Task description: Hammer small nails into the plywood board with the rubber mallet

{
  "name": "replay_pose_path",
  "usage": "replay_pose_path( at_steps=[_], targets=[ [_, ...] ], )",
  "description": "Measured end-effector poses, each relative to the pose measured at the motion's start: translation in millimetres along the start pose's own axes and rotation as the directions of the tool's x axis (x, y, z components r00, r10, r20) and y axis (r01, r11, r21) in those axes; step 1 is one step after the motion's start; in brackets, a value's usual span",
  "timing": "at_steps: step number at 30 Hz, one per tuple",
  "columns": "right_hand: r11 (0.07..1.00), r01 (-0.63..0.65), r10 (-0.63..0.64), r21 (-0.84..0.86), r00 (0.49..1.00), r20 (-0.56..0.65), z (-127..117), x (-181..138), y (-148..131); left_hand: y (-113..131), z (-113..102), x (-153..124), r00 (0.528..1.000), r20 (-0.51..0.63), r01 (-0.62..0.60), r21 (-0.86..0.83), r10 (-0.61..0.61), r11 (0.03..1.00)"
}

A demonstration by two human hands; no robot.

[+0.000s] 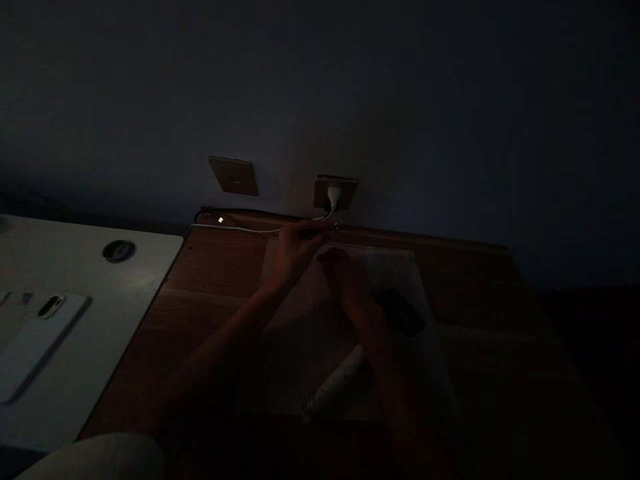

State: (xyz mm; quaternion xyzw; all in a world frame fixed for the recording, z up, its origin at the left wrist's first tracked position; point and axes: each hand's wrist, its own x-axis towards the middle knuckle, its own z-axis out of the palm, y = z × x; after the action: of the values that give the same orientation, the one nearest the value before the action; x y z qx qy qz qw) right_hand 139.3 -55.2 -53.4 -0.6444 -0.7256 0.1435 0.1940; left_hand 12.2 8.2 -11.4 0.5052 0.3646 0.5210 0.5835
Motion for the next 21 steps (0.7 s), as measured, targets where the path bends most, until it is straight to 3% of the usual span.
replay_pose_path(
  at_steps=[4, 7, 10, 12, 13, 21],
  targets=[
    [0.998, 0.026, -0.023, 0.058, 0.999, -0.047, -12.9, -0.5, 0.6, 1.4, -2.3, -0.9, 0.997, 0.018, -0.075, 0.074, 0.073, 0.994],
    [0.964, -0.017, 0.08, 0.265, 0.971, -0.227, -34.1, -2.1, 10.3, 3.3, -3.2, -1.6, 0.993, 0.012, -0.117, 0.12, 0.116, 0.986],
    [0.835, -0.017, 0.308, 0.55, 0.843, -0.442, -57.3, -5.0, 18.8, 9.2, -0.6, -6.1, 0.996, 0.027, -0.092, 0.142, 0.089, 0.986],
    [0.762, 0.021, 0.402, 0.647, 0.768, -0.498, -68.1, -6.8, 18.0, 14.2, 2.6, -10.6, 0.996, 0.051, -0.074, 0.155, 0.067, 0.985],
    [0.746, 0.033, 0.418, 0.665, 0.754, -0.507, -71.2, -7.3, 15.6, 16.4, 4.3, -12.9, 0.996, 0.065, -0.077, 0.158, 0.067, 0.984],
    [0.811, 0.067, 0.295, 0.581, 0.811, -0.505, -64.6, -6.6, -1.8, 20.3, 12.2, -20.1, 0.99, 0.108, -0.104, 0.119, 0.091, 0.987]
  ],
)
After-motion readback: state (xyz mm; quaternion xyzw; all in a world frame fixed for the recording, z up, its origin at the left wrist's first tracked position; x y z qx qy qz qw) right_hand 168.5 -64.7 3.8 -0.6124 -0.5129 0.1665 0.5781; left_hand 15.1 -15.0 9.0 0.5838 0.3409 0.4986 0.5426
